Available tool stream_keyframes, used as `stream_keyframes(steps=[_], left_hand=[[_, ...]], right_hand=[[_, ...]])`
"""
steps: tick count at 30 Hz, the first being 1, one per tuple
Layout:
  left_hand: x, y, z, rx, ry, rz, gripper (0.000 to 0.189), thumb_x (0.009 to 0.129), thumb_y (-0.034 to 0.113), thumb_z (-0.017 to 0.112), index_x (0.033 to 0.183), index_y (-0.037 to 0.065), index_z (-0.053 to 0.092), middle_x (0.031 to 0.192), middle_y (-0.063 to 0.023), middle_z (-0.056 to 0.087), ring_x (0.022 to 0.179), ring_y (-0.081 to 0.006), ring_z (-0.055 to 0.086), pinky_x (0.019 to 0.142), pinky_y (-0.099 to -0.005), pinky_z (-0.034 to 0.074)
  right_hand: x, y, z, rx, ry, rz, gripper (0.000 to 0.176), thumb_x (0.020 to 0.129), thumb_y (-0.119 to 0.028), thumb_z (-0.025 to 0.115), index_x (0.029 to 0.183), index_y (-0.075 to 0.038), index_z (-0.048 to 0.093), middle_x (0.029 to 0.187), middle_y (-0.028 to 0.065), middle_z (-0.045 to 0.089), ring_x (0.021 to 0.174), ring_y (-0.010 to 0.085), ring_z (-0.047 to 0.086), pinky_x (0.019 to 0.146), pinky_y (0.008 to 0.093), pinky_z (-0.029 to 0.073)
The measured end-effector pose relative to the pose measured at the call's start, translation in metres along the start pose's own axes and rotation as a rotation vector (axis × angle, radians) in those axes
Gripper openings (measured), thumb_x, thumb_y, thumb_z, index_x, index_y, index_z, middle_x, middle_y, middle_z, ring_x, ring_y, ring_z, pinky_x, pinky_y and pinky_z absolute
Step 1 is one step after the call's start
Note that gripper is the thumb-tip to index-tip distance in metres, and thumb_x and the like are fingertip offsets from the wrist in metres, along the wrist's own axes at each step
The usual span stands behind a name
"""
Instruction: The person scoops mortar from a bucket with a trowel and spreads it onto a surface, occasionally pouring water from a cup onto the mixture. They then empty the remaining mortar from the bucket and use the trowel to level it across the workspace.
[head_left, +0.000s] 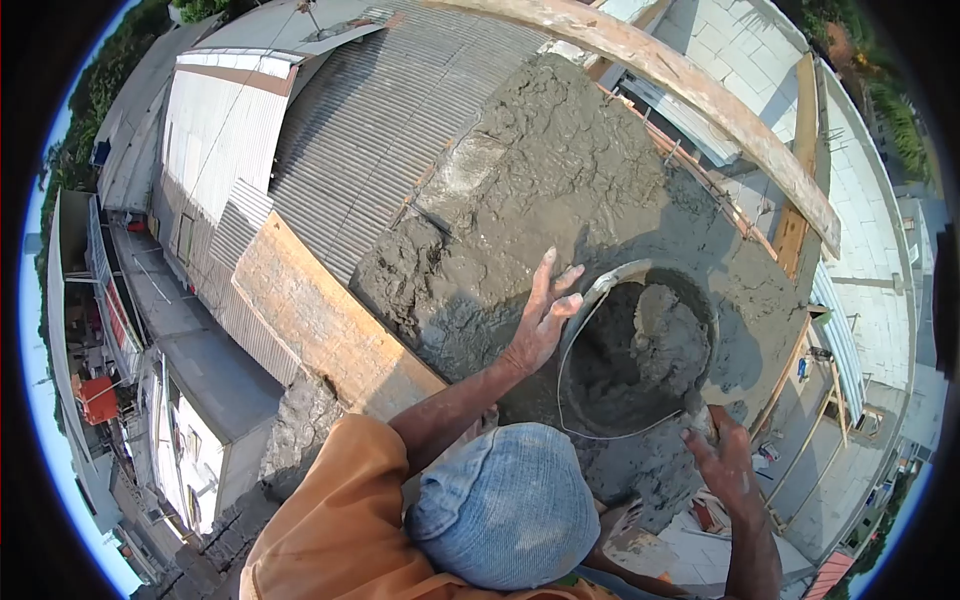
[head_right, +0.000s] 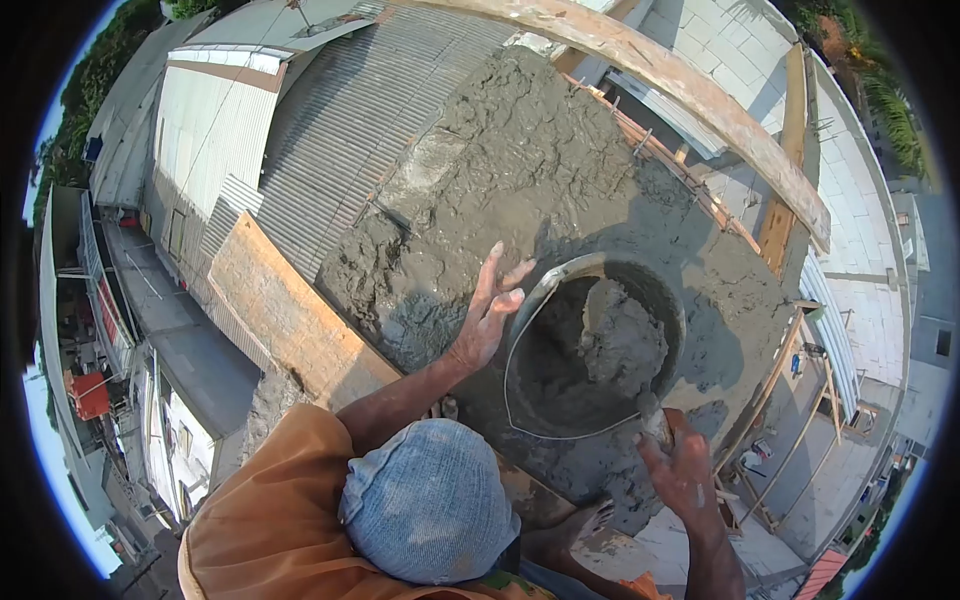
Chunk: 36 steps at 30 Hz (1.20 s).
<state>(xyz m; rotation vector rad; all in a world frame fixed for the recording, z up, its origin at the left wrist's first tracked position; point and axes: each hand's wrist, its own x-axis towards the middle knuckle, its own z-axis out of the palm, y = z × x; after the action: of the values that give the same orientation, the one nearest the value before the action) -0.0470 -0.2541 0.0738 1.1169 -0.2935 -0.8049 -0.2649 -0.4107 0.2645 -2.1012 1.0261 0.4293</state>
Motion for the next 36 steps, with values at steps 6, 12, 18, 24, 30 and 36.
stream_keyframes(steps=[6, 12, 18, 24, 30, 36], left_hand=[[-0.079, 0.024, -0.114, 0.816, 0.320, 0.208, 0.074, 0.092, 0.033, 0.062, 0.146, -0.005, 0.028, 0.144, -0.0255, 0.042, 0.142, -0.0352, 0.031, 0.116, -0.0479, 0.021], [-0.139, 0.015, -0.198, 1.487, 0.356, 0.107, 0.079, 0.087, 0.034, 0.067, 0.145, -0.003, 0.029, 0.152, -0.0222, 0.031, 0.144, -0.0382, 0.023, 0.118, -0.0498, 0.018], [-0.144, 0.005, -0.208, 1.522, 0.382, 0.153, 0.080, 0.085, 0.036, 0.068, 0.144, -0.002, 0.029, 0.154, -0.0233, 0.026, 0.144, -0.0396, 0.022, 0.118, -0.0502, 0.018], [-0.143, 0.007, -0.206, 1.515, 0.370, 0.136, 0.085, 0.081, 0.034, 0.073, 0.145, -0.001, 0.030, 0.154, -0.0228, 0.026, 0.145, -0.0390, 0.022, 0.118, -0.0511, 0.018], [-0.143, 0.006, -0.208, 1.513, 0.363, 0.162, 0.086, 0.079, 0.034, 0.074, 0.145, -0.001, 0.031, 0.155, -0.0225, 0.026, 0.145, -0.0392, 0.022, 0.118, -0.0517, 0.018], [-0.144, 0.006, -0.209, 1.520, 0.349, 0.134, 0.086, 0.080, 0.037, 0.073, 0.145, 0.001, 0.030, 0.154, -0.0227, 0.026, 0.145, -0.0399, 0.021, 0.118, -0.0522, 0.016]], right_hand=[[0.026, -0.076, -0.003, -0.050, 0.036, -0.057, 0.032, 0.086, -0.021, 0.066, 0.103, 0.004, 0.059, 0.074, 0.0151, 0.062, 0.062, 0.0246, 0.059, 0.059, 0.0391, 0.045], [0.125, -0.159, 0.054, 0.374, -0.292, -0.060, 0.032, 0.089, -0.032, 0.066, 0.096, -0.001, 0.059, 0.070, 0.0015, 0.056, 0.055, 0.0090, 0.053, 0.048, 0.0259, 0.044], [0.226, -0.213, 0.148, 0.816, -0.341, -0.033, 0.032, 0.086, -0.030, 0.071, 0.096, -0.004, 0.054, 0.070, 0.0016, 0.056, 0.053, 0.0098, 0.053, 0.044, 0.0251, 0.042], [0.297, -0.212, 0.231, 1.477, -0.643, 0.031, 0.025, 0.088, -0.020, 0.067, 0.100, -0.004, 0.053, 0.076, 0.0022, 0.054, 0.057, 0.0096, 0.050, 0.049, 0.0259, 0.042], [0.257, -0.206, 0.213, 1.646, -0.838, -0.096, 0.033, 0.091, -0.027, 0.060, 0.108, 0.000, 0.054, 0.077, 0.0027, 0.052, 0.056, 0.0101, 0.049, 0.049, 0.0266, 0.043], [0.281, -0.229, 0.127, 0.432, -0.212, -0.085, 0.041, 0.083, -0.028, 0.072, 0.109, -0.004, 0.050, 0.073, 0.0014, 0.054, 0.051, 0.0097, 0.051, 0.044, 0.0277, 0.043]])
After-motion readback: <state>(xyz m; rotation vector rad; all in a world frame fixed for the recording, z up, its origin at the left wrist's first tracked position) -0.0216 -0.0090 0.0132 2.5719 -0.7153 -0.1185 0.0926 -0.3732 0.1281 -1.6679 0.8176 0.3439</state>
